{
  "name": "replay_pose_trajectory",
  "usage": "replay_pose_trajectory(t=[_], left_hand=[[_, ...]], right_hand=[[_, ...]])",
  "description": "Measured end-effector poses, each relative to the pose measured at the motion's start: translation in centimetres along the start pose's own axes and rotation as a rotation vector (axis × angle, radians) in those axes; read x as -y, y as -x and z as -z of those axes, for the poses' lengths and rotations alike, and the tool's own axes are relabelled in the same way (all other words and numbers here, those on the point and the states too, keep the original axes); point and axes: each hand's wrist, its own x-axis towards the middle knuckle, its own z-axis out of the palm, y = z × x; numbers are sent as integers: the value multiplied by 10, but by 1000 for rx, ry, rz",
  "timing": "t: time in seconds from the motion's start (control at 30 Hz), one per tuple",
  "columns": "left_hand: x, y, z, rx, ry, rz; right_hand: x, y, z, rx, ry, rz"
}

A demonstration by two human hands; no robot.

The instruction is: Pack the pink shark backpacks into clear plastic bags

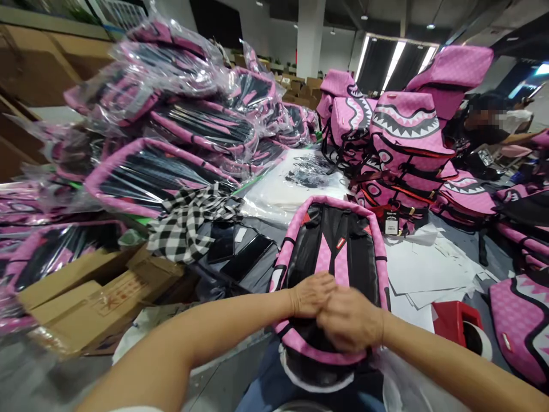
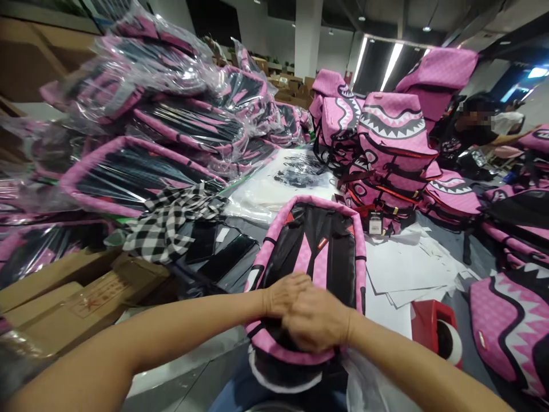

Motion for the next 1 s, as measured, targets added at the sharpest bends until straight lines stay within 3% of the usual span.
replay_pose_trajectory(t=[0.03, 0.1, 0.2, 0.3, 0.47, 0.57, 0.63, 0.7, 0.77, 0.83, 0.9, 1.0], left_hand=[[5, -7, 8, -59, -30, 60], [18, -24, 22, -126, -82, 139], [38, -47, 27, -117, -99, 253], [50, -59, 14, -146, -27, 267], [36, -48, -2, -195, 12, 215], [7, -36, -14, -205, -67, 287], [-14, -28, -21, -189, -141, 347], [-31, -17, -21, -177, -166, 355], [-37, 0, -7, -197, -151, 364], [-32, 18, 15, -210, -90, 498], [-21, 33, 35, -180, 0, 685], [-7, 44, 45, -97, 97, 796]], right_hand=[[7, 0, -1, 106, 2, 143], [13, 3, -13, 212, -31, 229], [1, 13, -43, 210, -80, 150], [-16, 26, -68, 160, -60, 64], [-15, 28, -87, 172, 23, 19], [-16, 22, -73, 171, 46, 53], [-27, 15, -45, 93, 87, 42], [-45, 4, -9, -63, 149, -121], [-65, -13, 21, -135, 180, -369], [-79, -32, 33, 85, 166, -398], [-86, -49, 30, 351, 207, -339], [-84, -65, 15, 496, 293, -310]])
